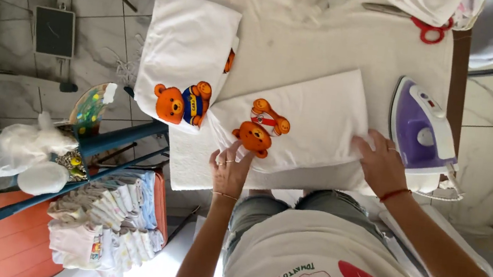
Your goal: Ironing and folding small white fabric items with a teddy bear print on a workstation
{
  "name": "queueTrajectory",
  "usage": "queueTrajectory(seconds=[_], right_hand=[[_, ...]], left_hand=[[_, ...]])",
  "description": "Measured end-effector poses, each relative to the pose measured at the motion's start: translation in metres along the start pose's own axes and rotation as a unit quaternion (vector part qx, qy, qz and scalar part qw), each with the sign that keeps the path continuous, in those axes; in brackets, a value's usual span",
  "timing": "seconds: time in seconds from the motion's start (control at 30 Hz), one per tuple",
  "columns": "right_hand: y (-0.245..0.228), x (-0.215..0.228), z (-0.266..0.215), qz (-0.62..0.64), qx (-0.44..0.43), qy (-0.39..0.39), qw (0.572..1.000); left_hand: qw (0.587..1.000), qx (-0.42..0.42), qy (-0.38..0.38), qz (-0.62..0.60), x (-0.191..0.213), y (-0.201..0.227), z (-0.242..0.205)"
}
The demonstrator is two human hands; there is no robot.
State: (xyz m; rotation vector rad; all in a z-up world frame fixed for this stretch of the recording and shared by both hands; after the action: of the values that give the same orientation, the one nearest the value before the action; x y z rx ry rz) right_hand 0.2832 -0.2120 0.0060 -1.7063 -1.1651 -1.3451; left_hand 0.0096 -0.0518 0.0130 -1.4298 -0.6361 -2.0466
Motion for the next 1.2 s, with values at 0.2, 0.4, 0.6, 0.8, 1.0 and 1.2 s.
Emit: queueTrajectory(seconds=[0.2,0.4,0.6,0.8,1.0,1.2], right_hand=[[0.024,-0.023,0.009,0.017,0.104,0.067,0.992],[0.019,0.091,0.033,0.357,0.016,0.053,0.932],[0.011,0.135,0.068,0.544,-0.010,0.091,0.834],[0.023,0.080,0.082,0.484,-0.057,0.082,0.869],[0.027,0.075,0.070,0.556,-0.082,0.055,0.825],[0.034,0.112,0.056,0.620,-0.070,0.041,0.781]], left_hand=[[0.991,-0.095,-0.019,-0.092,0.003,-0.010,0.024],[0.953,-0.004,-0.093,-0.287,0.045,-0.025,0.080],[0.928,0.031,-0.015,-0.371,0.051,-0.040,0.120],[0.902,0.076,-0.126,-0.405,0.024,-0.045,0.117],[0.796,0.163,-0.292,-0.504,0.023,-0.042,0.101],[0.838,0.201,-0.194,-0.469,0.042,-0.055,0.112]])
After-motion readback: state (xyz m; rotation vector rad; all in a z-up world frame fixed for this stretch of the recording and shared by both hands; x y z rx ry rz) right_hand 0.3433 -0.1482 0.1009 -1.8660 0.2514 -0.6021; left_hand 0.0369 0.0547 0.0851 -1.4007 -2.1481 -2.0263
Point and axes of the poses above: each hand's wrist, its own z-axis towards the middle knuckle, its own x-axis out of the back of the hand, y = z × x, the point moved 5 cm from there along z, towards the middle knuckle
